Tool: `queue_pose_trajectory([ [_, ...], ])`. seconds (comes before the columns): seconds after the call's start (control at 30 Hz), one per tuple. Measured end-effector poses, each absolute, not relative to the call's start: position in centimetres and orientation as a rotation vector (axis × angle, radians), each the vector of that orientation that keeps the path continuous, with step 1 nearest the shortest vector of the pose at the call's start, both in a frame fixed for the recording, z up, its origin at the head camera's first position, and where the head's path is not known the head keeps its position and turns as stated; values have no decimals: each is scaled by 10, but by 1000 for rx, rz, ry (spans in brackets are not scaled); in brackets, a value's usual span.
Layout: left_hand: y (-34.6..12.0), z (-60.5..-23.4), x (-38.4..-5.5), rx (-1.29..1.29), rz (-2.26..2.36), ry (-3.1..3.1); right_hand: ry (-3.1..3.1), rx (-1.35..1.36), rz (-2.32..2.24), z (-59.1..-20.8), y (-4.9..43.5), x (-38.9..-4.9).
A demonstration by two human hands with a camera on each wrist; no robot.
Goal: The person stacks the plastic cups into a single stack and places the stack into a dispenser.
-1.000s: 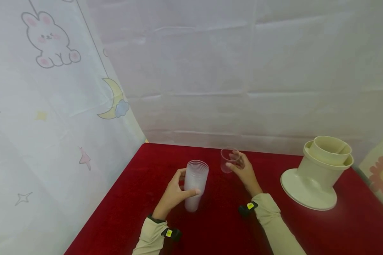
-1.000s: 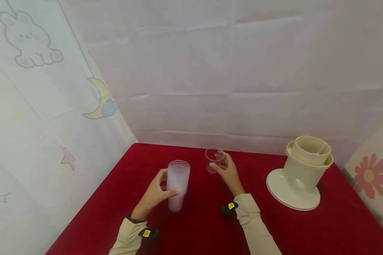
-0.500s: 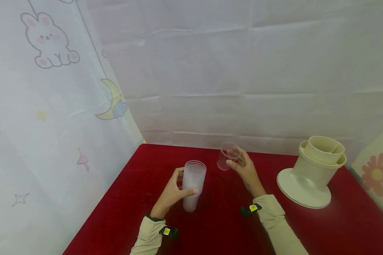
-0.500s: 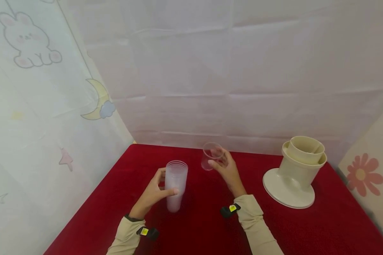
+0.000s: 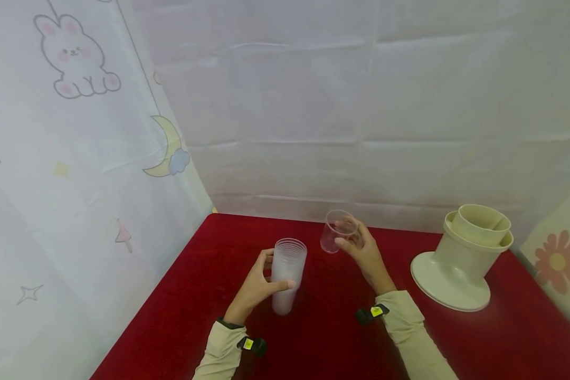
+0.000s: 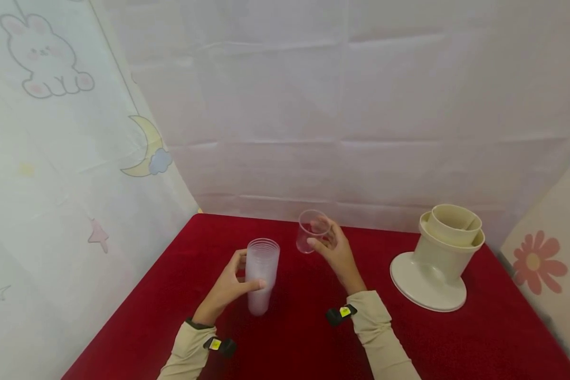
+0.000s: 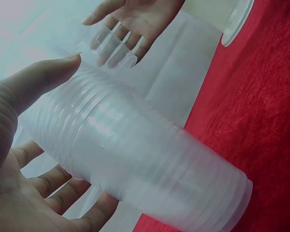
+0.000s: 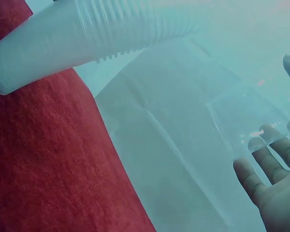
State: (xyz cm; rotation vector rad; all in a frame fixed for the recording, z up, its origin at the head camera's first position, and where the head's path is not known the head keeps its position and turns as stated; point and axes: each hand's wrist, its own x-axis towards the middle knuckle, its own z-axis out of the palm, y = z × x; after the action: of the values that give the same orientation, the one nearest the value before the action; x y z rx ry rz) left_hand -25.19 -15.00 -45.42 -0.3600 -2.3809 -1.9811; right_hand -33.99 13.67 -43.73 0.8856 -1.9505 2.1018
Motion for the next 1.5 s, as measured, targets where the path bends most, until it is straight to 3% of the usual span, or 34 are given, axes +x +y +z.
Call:
queue_pose_trajectory([
  [1.5, -148, -456, -248, -384, -1966, -2378, -1790, 1019, 2194, -415, 134, -328],
])
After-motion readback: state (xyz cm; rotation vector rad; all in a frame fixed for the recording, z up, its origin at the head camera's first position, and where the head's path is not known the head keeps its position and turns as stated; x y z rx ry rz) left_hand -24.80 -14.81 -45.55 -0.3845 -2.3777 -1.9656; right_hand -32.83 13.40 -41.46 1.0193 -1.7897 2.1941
